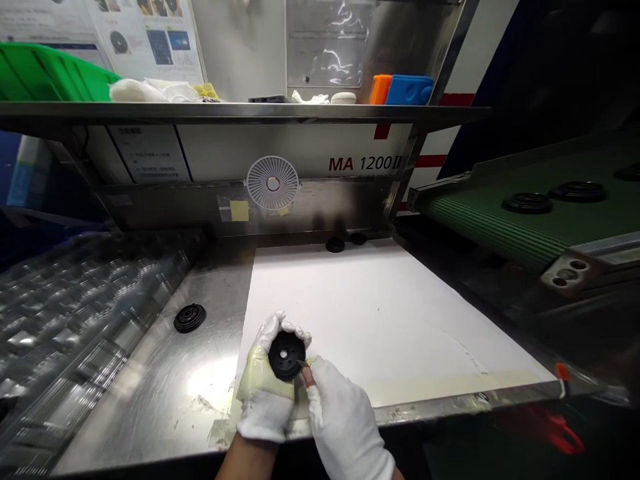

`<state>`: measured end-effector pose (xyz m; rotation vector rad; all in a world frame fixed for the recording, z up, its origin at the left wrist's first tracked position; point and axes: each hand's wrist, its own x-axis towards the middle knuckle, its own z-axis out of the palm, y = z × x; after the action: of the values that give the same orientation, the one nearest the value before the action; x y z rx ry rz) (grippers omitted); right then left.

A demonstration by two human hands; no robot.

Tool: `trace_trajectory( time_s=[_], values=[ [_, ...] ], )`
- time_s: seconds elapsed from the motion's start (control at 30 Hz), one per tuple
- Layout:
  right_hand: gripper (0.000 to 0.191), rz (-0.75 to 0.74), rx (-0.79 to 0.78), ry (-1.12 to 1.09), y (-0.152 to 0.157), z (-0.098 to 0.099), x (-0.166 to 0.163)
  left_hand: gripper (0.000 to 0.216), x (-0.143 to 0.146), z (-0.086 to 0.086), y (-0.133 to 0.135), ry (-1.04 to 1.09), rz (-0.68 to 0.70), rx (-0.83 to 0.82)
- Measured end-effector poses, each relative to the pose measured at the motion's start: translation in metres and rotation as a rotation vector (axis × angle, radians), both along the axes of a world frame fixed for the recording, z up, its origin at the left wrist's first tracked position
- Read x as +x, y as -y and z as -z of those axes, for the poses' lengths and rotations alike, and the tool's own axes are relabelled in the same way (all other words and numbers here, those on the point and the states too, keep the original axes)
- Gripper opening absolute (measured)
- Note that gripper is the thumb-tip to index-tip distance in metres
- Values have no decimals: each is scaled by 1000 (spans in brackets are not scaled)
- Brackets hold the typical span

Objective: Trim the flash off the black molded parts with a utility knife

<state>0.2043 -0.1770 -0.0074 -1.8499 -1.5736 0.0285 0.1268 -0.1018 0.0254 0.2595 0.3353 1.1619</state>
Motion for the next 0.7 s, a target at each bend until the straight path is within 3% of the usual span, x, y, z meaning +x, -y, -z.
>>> trace_trajectory(
  time_s=[0.3,0.5,0.7],
  values=[
    [22,-49,-68,10,3,-4,1,11,-1,2,5,-61,-62,134],
    [21,11,-48,19,1,-4,4,11,0,-2,4,-45,-39,65],
    [22,-17,-23,81,-1,5,-6,21,6,1,-1,-40,-141,64]
  ],
)
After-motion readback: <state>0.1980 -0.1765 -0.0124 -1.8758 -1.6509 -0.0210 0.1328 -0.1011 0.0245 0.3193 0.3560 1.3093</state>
